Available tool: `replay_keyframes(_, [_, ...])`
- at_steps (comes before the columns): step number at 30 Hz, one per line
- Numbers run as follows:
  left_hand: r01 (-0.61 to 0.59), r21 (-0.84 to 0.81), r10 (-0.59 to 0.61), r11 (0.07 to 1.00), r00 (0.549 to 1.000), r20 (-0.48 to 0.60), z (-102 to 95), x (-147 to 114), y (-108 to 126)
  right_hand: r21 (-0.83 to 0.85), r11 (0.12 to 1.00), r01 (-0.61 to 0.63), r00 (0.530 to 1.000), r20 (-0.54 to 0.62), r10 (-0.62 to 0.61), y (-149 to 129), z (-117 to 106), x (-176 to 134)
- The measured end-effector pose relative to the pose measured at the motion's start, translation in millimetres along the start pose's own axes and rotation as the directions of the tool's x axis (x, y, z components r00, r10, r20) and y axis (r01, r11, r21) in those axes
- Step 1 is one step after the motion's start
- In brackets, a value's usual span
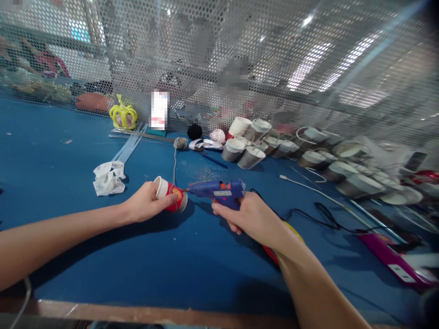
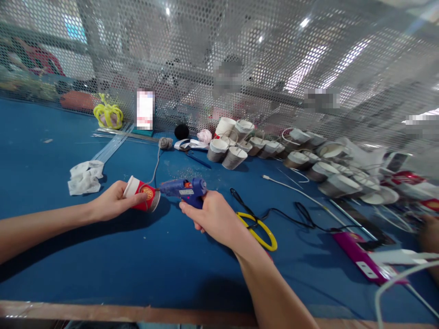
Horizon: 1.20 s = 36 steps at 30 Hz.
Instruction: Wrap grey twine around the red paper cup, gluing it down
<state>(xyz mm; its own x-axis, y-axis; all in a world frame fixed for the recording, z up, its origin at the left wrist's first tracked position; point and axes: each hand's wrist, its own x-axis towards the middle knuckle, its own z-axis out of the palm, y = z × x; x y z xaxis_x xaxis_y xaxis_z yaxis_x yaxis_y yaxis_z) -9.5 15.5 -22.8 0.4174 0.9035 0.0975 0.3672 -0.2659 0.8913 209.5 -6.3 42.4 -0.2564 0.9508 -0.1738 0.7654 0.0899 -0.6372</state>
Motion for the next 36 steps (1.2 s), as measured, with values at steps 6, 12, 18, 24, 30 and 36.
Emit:
replay_keyframes(6, [-0.063, -0.051, 0.065, 0.997, 0.997, 0.034, -0.6, 1.2, 2.9, 0.017, 1.000, -0.022, 0.999, 0.045, 0.022, -0.6, -4.0, -4.4])
replay_keyframes(12, [0.006, -0.036, -0.006, 0.999, 1.000, -0.010, 0.4, 1.3, -1.1, 0.031, 1.000, -0.002, 1.000, 0.008, 0.002, 2.0, -2.7, -3.8])
replay_keyframes(18, [0.011, -0.095, -0.010, 0.995, 1.000, 0.015, -0.4, 2.6, 1.0, -0.016, 0.999, -0.030, 1.000, 0.006, 0.030, 0.4, -1.5, -7.6])
replay_keyframes(24, [0.029, -0.110, -0.029, 0.994, 1.000, 0.004, -0.7, 3.2, -0.3, -0.065, 0.995, -0.072, 0.997, -0.042, 0.069, -8.1, 0.5, -13.4])
replay_keyframes(30, [0.052, -0.165, -0.052, 0.985, 0.999, 0.004, -0.9, 4.4, 2.8, -0.084, 0.995, -0.053, 0.997, -0.053, 0.049, -11.6, 2.6, -15.8])
replay_keyframes(36, [0.093, -0.286, -0.087, 0.954, 0.996, 0.033, -0.5, 6.1, 4.4, -0.124, 0.992, 0.003, 1.000, -0.030, -0.006, -7.3, 3.8, -17.9])
